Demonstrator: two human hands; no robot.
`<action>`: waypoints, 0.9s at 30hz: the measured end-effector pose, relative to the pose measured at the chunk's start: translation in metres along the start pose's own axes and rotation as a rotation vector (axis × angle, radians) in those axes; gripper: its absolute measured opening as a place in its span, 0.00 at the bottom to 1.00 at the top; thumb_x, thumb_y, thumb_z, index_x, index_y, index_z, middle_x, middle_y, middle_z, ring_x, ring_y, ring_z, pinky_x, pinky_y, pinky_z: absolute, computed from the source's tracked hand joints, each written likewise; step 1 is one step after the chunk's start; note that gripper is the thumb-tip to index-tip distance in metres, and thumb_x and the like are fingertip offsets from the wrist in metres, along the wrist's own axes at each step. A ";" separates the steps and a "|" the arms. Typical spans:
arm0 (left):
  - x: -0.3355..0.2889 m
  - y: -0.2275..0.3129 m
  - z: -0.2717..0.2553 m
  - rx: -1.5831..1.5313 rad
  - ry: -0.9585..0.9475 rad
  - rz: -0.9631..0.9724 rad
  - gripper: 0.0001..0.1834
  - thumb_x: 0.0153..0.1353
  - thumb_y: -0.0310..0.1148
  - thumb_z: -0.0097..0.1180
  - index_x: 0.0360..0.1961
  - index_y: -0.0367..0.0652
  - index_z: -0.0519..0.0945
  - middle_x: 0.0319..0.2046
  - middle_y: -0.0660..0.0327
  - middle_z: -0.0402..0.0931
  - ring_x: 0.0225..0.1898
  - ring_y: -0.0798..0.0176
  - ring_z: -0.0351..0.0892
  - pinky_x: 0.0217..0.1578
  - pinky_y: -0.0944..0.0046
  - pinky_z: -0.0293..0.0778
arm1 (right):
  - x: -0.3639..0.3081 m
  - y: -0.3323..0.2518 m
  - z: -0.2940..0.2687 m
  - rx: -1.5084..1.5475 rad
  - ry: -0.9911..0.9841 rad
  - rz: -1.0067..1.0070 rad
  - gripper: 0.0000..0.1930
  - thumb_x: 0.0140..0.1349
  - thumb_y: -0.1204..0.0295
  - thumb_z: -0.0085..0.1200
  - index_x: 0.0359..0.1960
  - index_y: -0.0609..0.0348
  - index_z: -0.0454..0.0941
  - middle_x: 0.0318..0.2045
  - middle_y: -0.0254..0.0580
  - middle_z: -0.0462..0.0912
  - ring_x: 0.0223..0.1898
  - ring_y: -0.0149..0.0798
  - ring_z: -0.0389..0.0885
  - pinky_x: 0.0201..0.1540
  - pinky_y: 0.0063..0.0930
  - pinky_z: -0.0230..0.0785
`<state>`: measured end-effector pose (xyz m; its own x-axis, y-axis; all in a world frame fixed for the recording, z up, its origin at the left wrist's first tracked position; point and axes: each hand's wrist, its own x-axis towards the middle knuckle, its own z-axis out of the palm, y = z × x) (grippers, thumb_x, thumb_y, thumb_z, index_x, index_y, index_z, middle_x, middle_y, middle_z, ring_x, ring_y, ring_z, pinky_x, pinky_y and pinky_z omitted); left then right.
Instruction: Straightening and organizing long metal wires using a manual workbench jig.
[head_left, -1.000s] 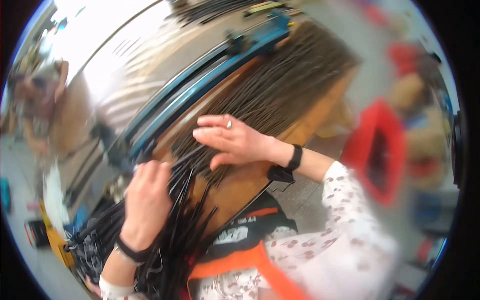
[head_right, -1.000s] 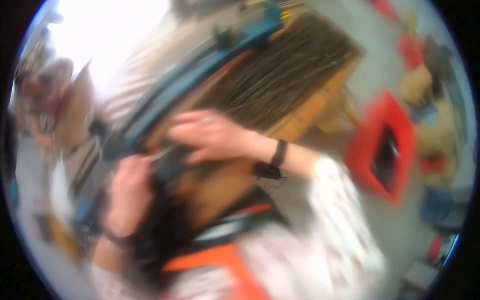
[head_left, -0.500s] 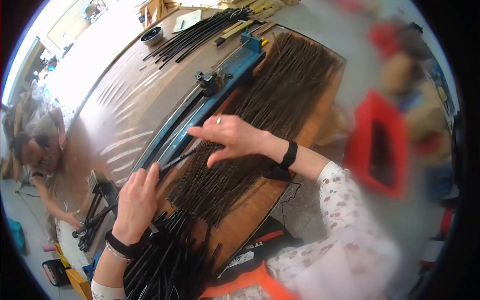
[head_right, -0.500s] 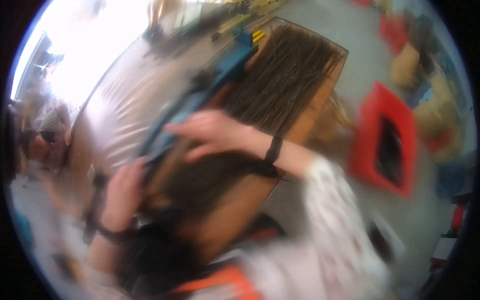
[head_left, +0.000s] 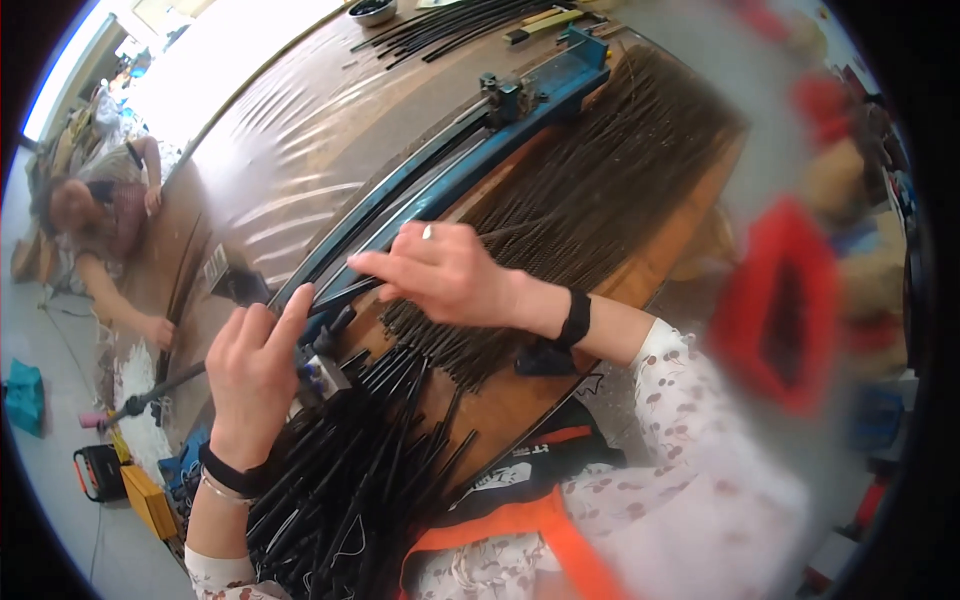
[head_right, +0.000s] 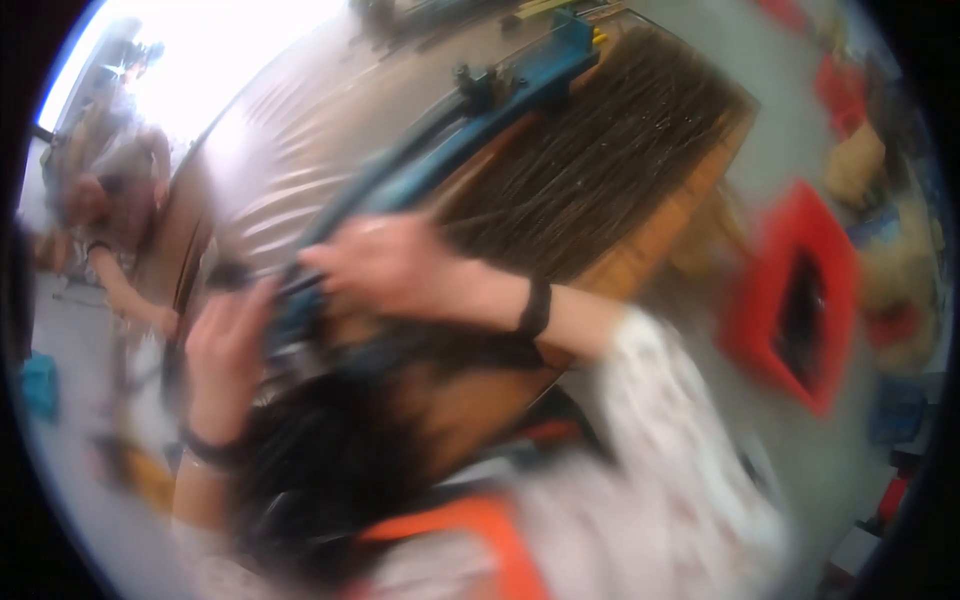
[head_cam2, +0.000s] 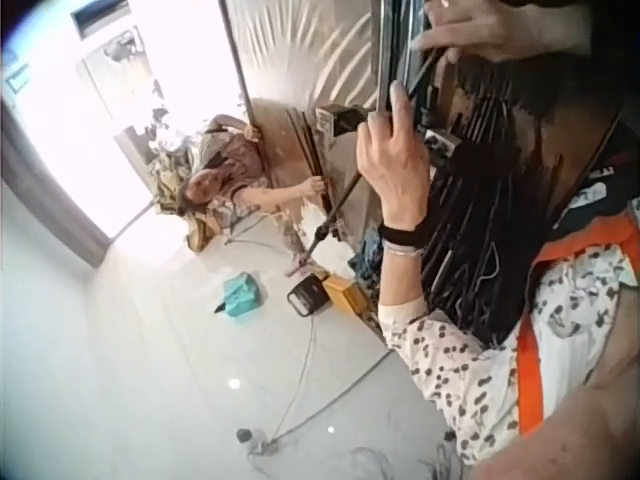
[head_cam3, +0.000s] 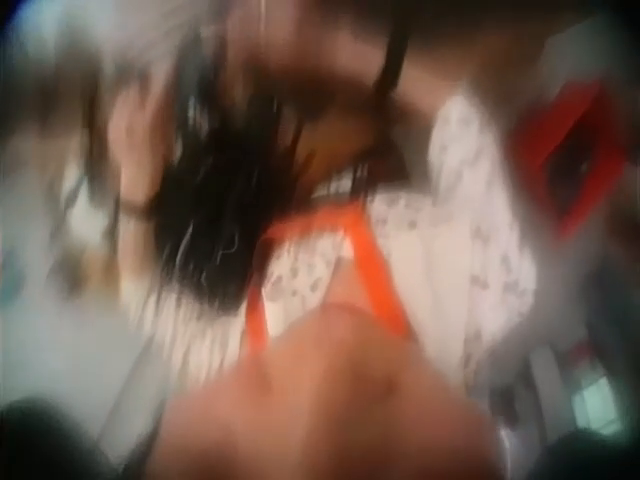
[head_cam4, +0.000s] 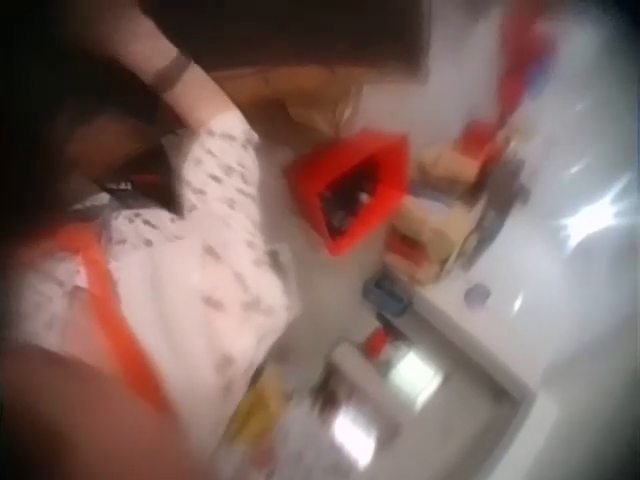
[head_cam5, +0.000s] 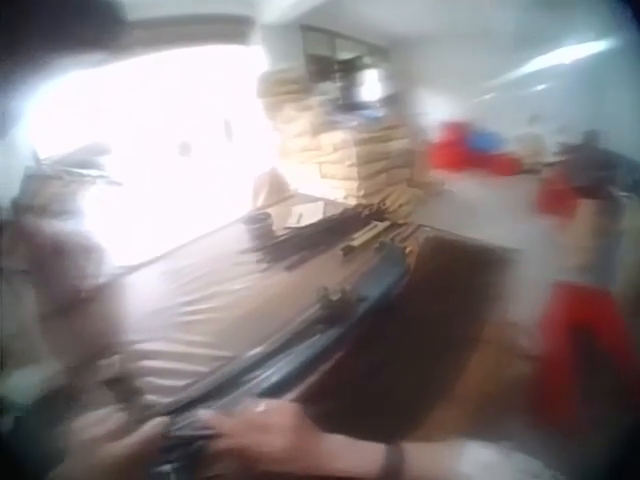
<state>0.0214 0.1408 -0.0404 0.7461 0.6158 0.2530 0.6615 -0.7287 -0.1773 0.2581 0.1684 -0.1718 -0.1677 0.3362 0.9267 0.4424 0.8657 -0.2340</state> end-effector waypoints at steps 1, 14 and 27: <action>-0.017 -0.013 -0.001 -0.001 -0.005 -0.020 0.24 0.56 0.16 0.57 0.54 0.45 0.81 0.28 0.57 0.70 0.31 0.54 0.74 0.32 0.54 0.72 | 0.004 0.004 -0.003 -0.025 -0.013 -0.028 0.21 0.59 0.73 0.64 0.56 0.56 0.80 0.23 0.36 0.72 0.26 0.38 0.74 0.29 0.31 0.71; -0.201 -0.123 -0.112 0.231 0.424 -0.457 0.15 0.70 0.22 0.53 0.56 0.39 0.78 0.33 0.50 0.77 0.32 0.52 0.76 0.35 0.63 0.71 | 0.081 -0.039 0.176 0.540 -0.510 0.358 0.07 0.68 0.69 0.58 0.41 0.58 0.84 0.30 0.37 0.87 0.28 0.26 0.82 0.36 0.25 0.72; -0.357 -0.141 -0.093 0.137 0.298 -0.754 0.17 0.68 0.23 0.54 0.57 0.42 0.78 0.33 0.45 0.78 0.31 0.47 0.78 0.34 0.56 0.72 | 0.114 -0.089 0.293 0.202 -0.877 -0.125 0.10 0.65 0.59 0.60 0.33 0.49 0.85 0.24 0.32 0.81 0.36 0.35 0.78 0.53 0.34 0.55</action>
<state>-0.3459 -0.0041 -0.0172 0.0591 0.8061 0.5889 0.9949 -0.0961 0.0317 -0.0586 0.2383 -0.1318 -0.8511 0.3256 0.4119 0.2269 0.9355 -0.2707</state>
